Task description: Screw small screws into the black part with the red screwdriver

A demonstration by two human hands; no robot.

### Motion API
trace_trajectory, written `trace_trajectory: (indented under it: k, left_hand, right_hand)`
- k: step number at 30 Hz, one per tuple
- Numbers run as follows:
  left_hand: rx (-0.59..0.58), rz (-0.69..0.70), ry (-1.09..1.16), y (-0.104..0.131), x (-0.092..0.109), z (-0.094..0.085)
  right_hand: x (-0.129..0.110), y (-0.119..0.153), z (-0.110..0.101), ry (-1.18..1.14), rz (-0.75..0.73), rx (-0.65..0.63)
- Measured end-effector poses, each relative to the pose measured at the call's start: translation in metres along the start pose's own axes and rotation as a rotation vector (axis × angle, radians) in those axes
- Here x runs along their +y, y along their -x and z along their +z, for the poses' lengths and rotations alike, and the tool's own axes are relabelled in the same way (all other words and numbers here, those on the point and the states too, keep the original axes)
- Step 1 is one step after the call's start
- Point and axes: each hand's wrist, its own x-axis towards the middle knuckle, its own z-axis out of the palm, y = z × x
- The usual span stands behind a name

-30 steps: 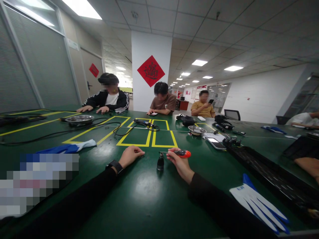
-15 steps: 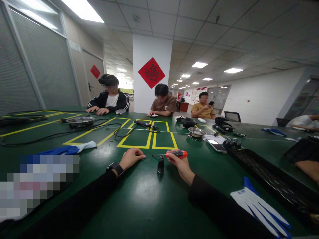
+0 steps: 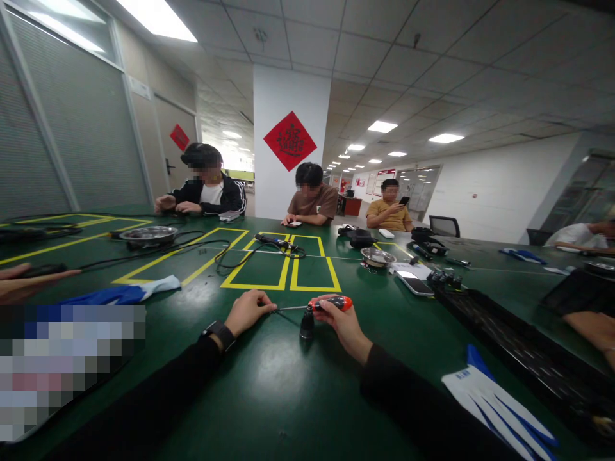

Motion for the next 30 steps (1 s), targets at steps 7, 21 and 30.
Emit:
trace_trajectory:
  k: [7, 21, 30]
  left_hand:
    - [0.015, 0.010, -0.015, 0.004, 0.005, -0.002]
    - [-0.034, 0.053, 0.101, 0.004, 0.009, -0.010]
    - [0.017, 0.250, 0.047, 0.014, 0.039, -0.006]
  right_hand:
    - [0.005, -0.007, -0.005, -0.138, 0.020, 0.138]
    - [0.006, -0.008, -0.010, -0.210, 0.020, 0.202]
    - [0.006, -0.007, -0.010, -0.218, 0.032, 0.181]
